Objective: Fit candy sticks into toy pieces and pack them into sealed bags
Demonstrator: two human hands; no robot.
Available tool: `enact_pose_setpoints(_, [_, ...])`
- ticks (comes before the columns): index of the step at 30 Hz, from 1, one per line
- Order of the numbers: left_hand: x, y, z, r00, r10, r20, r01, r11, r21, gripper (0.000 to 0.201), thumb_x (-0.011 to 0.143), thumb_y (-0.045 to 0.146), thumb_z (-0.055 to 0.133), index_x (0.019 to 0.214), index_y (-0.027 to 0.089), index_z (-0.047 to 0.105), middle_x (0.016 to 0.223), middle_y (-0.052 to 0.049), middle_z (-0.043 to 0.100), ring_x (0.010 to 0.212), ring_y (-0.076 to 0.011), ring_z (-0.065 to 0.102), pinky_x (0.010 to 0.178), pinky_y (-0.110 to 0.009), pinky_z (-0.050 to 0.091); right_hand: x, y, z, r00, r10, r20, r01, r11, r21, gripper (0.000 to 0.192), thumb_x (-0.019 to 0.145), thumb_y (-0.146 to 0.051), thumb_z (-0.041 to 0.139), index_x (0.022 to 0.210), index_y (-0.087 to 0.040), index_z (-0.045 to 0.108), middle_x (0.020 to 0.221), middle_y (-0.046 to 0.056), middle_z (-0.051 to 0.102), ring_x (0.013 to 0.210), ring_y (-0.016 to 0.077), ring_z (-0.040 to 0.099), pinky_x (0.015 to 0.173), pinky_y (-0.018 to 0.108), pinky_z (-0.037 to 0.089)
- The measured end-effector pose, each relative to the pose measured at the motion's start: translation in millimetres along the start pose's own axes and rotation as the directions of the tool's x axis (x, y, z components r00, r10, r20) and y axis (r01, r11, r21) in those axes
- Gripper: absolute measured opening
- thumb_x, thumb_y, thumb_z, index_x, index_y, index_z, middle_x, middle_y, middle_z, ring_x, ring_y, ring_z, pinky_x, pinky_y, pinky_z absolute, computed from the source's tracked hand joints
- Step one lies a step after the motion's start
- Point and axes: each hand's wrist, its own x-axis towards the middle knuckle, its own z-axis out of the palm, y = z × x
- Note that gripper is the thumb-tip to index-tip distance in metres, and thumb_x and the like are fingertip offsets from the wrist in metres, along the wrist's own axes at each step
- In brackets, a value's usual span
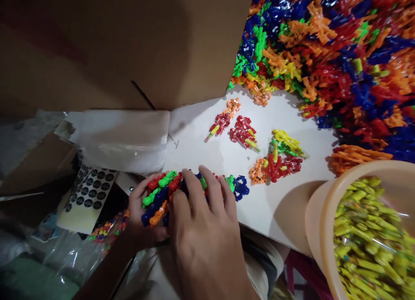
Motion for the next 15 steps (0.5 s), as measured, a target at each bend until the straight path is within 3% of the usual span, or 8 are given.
enact_pose_setpoints(3, [4.4,5.7,-1.1,0.998,0.052,-0.022,-0.052,0.999,-0.012,0.113,0.084,0.055,0.101,0.176,0.035,0.04,0.172,-0.018,0.059,0.155,-0.0442,0.063,0.123,-0.058,0.062,1.7,2.9,-1.5,1.0,0.008,0.001,-0.008,0.999,0.042,0.021,0.114,-0.019,0.056,0.113,-0.022,0.077,0.143,0.01,0.08,0.141,0.04,0.06,0.114,0.06,0.049])
enact_pose_setpoints(7, [5.7,7.6,-3.7,0.998,0.044,-0.052,-0.043,0.999,0.019,0.111,0.082,0.052,0.103,0.174,0.031,0.045,0.169,-0.02,0.061,0.153,-0.0439,0.066,0.125,-0.058,0.06,0.7,4.8,-3.1,0.999,-0.05,-0.003,0.05,0.997,0.059,0.025,0.115,-0.02,0.053,0.118,-0.02,0.078,0.144,0.01,0.08,0.138,0.0365,0.061,0.122,0.057,0.045])
enact_pose_setpoints(11, [4.0,6.1,-5.1,0.998,0.048,-0.033,-0.047,0.999,0.027,0.099,0.093,0.048,0.093,0.177,0.033,0.042,0.172,-0.017,0.06,0.155,-0.0401,0.064,0.127,-0.056,0.058,1.2,8.7,-6.2,0.981,-0.194,0.016,0.192,0.977,0.093,0.035,0.12,-0.021,0.043,0.122,-0.019,0.079,0.137,0.008,0.083,0.125,0.0307,0.063,0.13,0.052,0.036])
enact_pose_setpoints(15, [3.9,7.0,-3.9,1.0,0.031,-0.003,-0.031,0.999,0.024,0.11,0.088,0.048,0.098,0.178,0.034,0.037,0.174,-0.017,0.057,0.157,-0.0421,0.062,0.128,-0.057,0.059,5.8,13.2,-10.9,0.962,-0.254,0.103,0.246,0.966,0.085,0.043,0.123,-0.022,0.036,0.123,-0.017,0.078,0.129,0.008,0.085,0.123,0.0301,0.064,0.132,0.054,0.029])
